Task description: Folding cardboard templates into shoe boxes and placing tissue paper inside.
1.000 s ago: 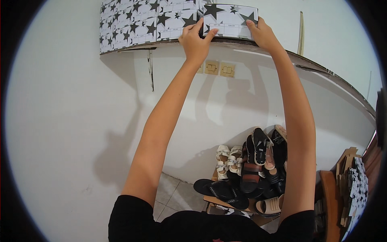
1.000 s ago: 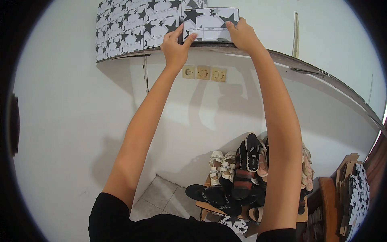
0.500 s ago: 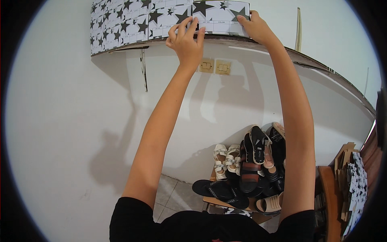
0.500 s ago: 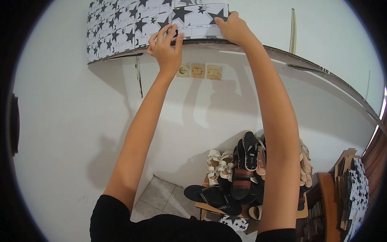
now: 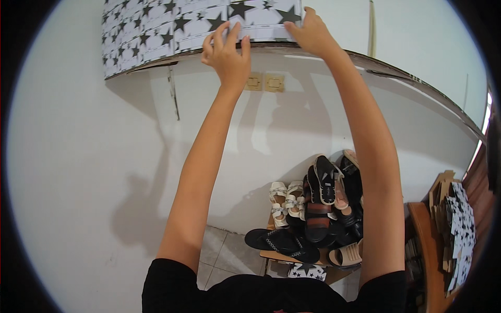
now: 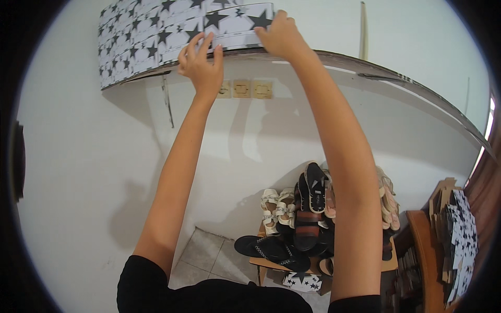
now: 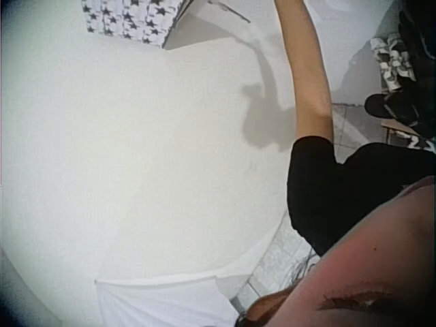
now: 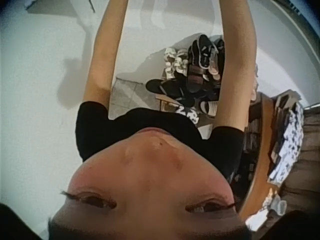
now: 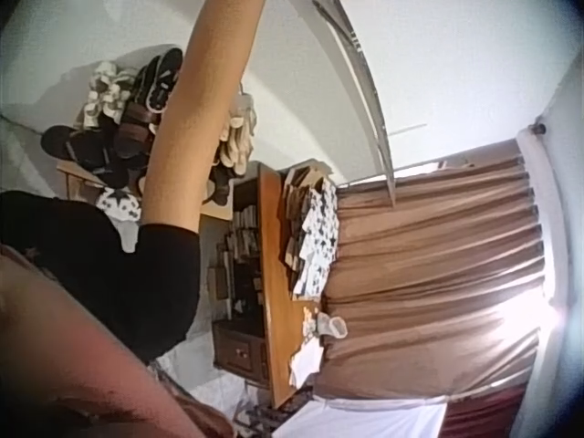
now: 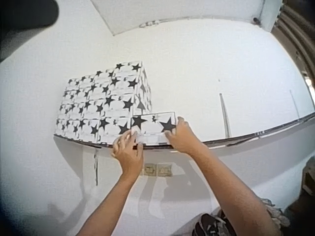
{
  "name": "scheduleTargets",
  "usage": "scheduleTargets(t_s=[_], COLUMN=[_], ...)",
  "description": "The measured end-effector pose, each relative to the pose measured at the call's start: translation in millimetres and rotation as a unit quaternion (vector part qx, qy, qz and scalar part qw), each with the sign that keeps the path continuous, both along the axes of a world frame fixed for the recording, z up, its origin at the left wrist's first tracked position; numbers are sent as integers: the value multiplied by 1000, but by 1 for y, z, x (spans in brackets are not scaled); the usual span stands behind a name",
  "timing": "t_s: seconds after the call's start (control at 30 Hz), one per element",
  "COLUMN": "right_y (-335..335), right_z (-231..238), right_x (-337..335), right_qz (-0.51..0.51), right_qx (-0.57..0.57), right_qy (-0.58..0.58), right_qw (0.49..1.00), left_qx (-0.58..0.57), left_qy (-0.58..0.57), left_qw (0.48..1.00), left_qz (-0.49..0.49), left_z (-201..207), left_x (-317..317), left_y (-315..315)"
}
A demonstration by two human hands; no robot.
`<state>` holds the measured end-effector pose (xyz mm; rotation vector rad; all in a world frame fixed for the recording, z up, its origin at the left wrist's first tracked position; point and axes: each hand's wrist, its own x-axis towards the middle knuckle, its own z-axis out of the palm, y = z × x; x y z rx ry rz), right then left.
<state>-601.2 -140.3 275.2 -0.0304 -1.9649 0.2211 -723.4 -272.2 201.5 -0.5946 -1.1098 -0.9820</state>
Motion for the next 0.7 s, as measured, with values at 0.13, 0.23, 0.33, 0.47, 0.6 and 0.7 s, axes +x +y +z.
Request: scheduleTargets(t_s=[0.13, 0.23, 0.33, 0.47, 0.6, 0.7], right_y=[0, 7, 26, 52, 67, 74], right_z=[-27, -45, -66, -104, -159, -205], right_x=[22, 75, 136, 242, 386, 494], right_qz=[2, -5, -25, -80, -217, -272], right_qx=[102, 142, 178, 246, 198, 81], right_qy=[126, 131, 117, 61, -78, -183], right_qw=[987, 981, 977, 964, 953, 941], left_qx=[13, 23, 21, 29, 32, 39], left_qy=[16, 22, 8, 16, -4, -44], left_qw=[999, 997, 988, 956, 886, 781], left_qz=[-27, -77, -155, -291, -462, -622], left_z=[-13, -22, -37, -68, -116, -157], left_x=[42, 91, 148, 244, 364, 456], left_y=[15, 39, 74, 111, 150, 176])
